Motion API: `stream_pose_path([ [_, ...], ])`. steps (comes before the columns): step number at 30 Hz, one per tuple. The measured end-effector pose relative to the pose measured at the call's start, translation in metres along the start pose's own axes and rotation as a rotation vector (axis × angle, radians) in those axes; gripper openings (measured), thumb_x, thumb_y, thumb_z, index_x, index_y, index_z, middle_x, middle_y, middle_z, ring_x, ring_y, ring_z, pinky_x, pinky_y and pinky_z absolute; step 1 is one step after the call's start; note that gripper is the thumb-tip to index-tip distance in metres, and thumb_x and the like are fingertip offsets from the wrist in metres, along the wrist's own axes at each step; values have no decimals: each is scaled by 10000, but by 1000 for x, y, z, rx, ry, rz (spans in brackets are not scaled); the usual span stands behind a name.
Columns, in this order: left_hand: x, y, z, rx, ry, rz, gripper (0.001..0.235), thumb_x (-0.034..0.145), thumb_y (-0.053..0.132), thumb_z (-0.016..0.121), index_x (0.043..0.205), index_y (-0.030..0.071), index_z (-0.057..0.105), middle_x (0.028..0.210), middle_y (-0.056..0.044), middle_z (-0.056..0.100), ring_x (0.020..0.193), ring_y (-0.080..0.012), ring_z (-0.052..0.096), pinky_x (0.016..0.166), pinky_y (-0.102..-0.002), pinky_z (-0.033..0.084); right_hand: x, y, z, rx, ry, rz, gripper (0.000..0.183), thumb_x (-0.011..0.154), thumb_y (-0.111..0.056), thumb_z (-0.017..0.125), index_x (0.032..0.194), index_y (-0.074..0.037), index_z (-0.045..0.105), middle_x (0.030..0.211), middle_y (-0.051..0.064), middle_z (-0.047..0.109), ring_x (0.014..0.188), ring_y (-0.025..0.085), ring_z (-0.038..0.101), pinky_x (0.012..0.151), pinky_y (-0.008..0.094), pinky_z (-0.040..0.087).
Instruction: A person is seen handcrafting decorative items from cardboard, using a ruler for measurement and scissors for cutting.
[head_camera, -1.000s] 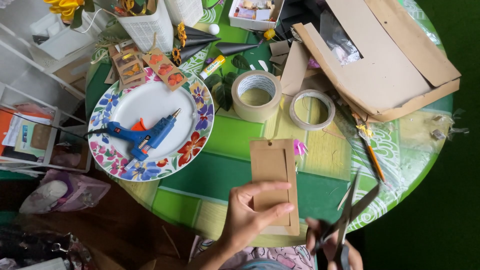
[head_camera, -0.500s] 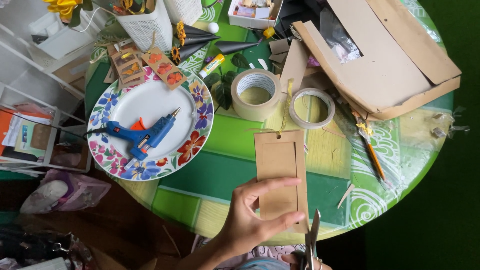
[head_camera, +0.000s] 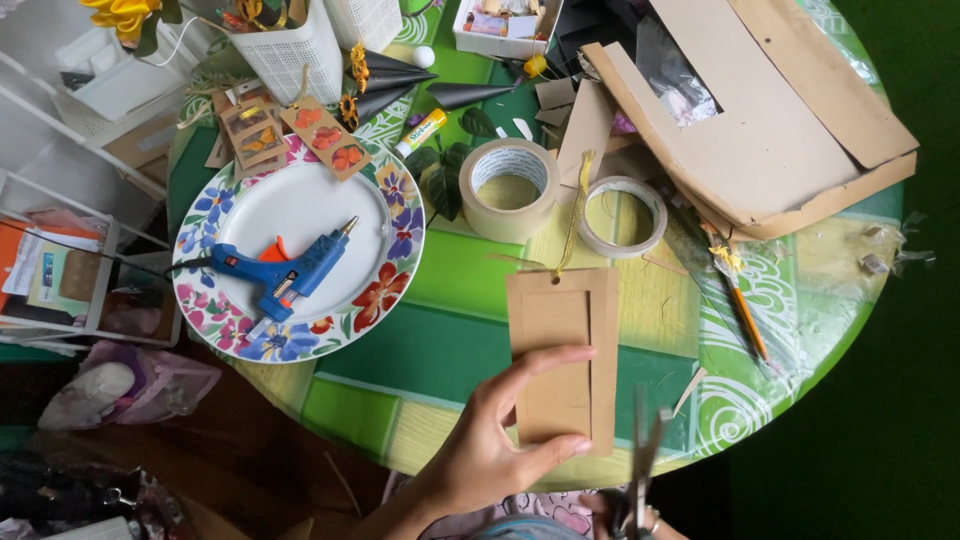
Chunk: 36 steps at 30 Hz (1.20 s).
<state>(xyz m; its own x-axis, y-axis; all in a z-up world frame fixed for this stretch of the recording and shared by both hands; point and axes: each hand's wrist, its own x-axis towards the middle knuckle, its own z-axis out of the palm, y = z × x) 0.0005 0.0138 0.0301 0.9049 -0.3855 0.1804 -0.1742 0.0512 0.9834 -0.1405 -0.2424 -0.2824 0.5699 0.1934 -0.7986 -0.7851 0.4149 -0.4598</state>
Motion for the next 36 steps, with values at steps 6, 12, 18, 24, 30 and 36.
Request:
stream_pose_path([
  [6, -13, -4, 8, -65, -99, -67, 603, 787, 35, 633, 1341, 46, 395, 1414, -143, 436, 1349, -242, 382, 1148, -346, 239, -107, -85, 114, -182, -48, -913, 335, 718, -104, 734, 981, 34, 579, 902, 236, 684, 703, 277, 674, 674, 380, 545],
  [12, -33, -28, 6, -175, -43, -252, 624, 770, 43, 638, 1351, 106, 419, 1387, -129, 469, 1194, -193, 488, 927, -269, 385, -127, -119, 177, -146, 294, -974, 163, 643, -21, 744, 713, 92, 651, 731, 185, 667, 641, 271, 643, 621, 313, 523],
  [18, -39, -57, -49, -196, 284, -317, 619, 705, 16, 698, 1286, 65, 489, 1176, -173, 611, 848, -198, 670, 630, -239, 604, -128, -126, 179, -87, 514, -724, 154, 660, 41, 740, 755, 117, 645, 739, 203, 652, 635, 304, 614, 625, 357, 498],
  [24, -25, -60, -73, 23, 277, -421, 704, 764, 233, 669, 1396, 161, 369, 1359, -152, 514, 1157, -262, 587, 978, -358, 499, -117, -114, 176, -22, 529, -682, 151, 675, 95, 727, 804, 103, 648, 694, 210, 637, 556, 299, 587, 546, 317, 481],
  [30, -36, -41, -57, 463, 549, -71, 414, 860, 190, 595, 1253, 84, 517, 1240, -119, 495, 1056, -198, 489, 874, -313, 410, -107, -105, 162, -145, 412, -662, 159, 664, 133, 747, 818, 131, 707, 732, 230, 713, 589, 311, 653, 607, 319, 529],
  [36, -72, -70, -6, -167, 467, -312, 691, 744, 172, 737, 1381, 147, 469, 681, -15, 486, 528, -86, 478, 444, -215, 401, -111, -110, 199, -146, 394, -623, 254, 584, 201, 743, 831, 146, 748, 829, 247, 762, 744, 333, 712, 726, 348, 548],
])
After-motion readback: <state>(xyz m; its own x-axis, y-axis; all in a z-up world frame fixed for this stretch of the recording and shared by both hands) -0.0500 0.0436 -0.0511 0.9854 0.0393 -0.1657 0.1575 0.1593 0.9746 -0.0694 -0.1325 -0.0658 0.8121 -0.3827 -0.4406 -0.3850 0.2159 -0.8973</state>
